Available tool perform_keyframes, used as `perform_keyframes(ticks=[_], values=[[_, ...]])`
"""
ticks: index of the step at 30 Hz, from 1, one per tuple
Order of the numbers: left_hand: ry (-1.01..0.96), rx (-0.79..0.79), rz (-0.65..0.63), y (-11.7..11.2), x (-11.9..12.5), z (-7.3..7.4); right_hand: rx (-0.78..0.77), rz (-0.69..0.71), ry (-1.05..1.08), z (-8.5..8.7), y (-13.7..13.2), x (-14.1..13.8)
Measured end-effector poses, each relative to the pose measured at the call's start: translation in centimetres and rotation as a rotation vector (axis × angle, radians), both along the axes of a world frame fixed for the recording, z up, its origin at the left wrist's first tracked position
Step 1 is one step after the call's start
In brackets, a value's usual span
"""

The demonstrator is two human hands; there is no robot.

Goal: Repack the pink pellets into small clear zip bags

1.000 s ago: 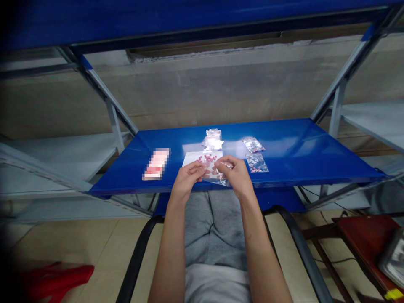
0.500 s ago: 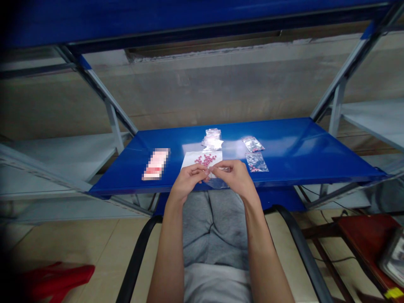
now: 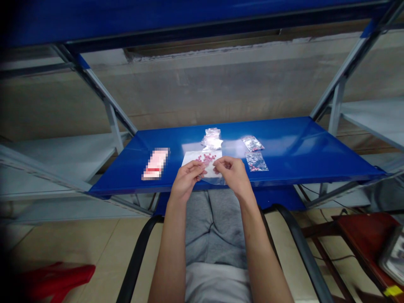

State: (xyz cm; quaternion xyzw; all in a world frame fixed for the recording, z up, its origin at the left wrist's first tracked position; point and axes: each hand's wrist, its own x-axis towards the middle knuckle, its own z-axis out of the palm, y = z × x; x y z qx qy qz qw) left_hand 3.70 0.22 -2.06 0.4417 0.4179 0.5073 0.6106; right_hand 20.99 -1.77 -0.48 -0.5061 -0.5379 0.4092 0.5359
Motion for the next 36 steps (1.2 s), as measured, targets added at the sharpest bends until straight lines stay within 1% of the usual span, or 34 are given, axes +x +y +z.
perform_keyframes(ticks=[3,5,7,10,12,14,15,17,19,21,23,26,28,32,36], values=[[-0.105,-0.059,0.049,-0.1,0.3,0.2,-0.048,0.018,0.055,0.3,-0.1,-0.2],[-0.143,-0.08,0.108,0.0,0.2,0.3,-0.106,0.068,0.124,0.5,-0.3,-0.1],[-0.134,-0.08,0.169,0.2,-0.1,0.1,-0.171,0.13,0.215,0.5,-0.5,0.4],[-0.021,-0.05,0.242,0.6,-0.7,-0.3,-0.249,0.211,0.336,0.2,-0.6,1.1],[0.101,-0.002,0.266,0.6,-1.1,-0.4,-0.267,0.222,0.366,-0.2,-0.5,1.4],[0.261,0.095,0.282,0.4,-1.5,0.1,-0.274,0.221,0.352,-0.5,-0.4,1.5],[0.361,0.173,0.281,0.1,-1.7,0.5,-0.279,0.226,0.332,-0.6,-0.3,1.5],[0.566,0.366,0.234,-0.8,-1.9,1.7,-0.286,0.243,0.286,-0.8,-0.1,1.3],[0.707,0.53,0.071,-1.8,-1.9,2.8,-0.279,0.253,0.254,-0.9,0.0,1.1],[0.77,0.57,-0.111,-2.8,-1.7,3.6,-0.261,0.254,0.243,-1.0,0.1,0.8],[0.814,0.524,-0.208,-3.3,-1.3,3.8,-0.24,0.257,0.242,-1.0,0.1,0.5],[0.856,0.446,-0.218,-3.3,-1.1,3.2,-0.203,0.256,0.249,-1.1,0.1,0.3],[0.84,0.428,-0.222,-3.0,-1.2,2.7,-0.189,0.253,0.249,-1.2,0.2,0.1],[0.799,0.432,-0.262,-2.5,-1.4,2.3,-0.202,0.265,0.213,-1.6,0.5,0.1],[0.807,0.454,-0.253,-2.3,-1.3,2.3,-0.209,0.278,0.213,-1.7,0.8,0.2]])
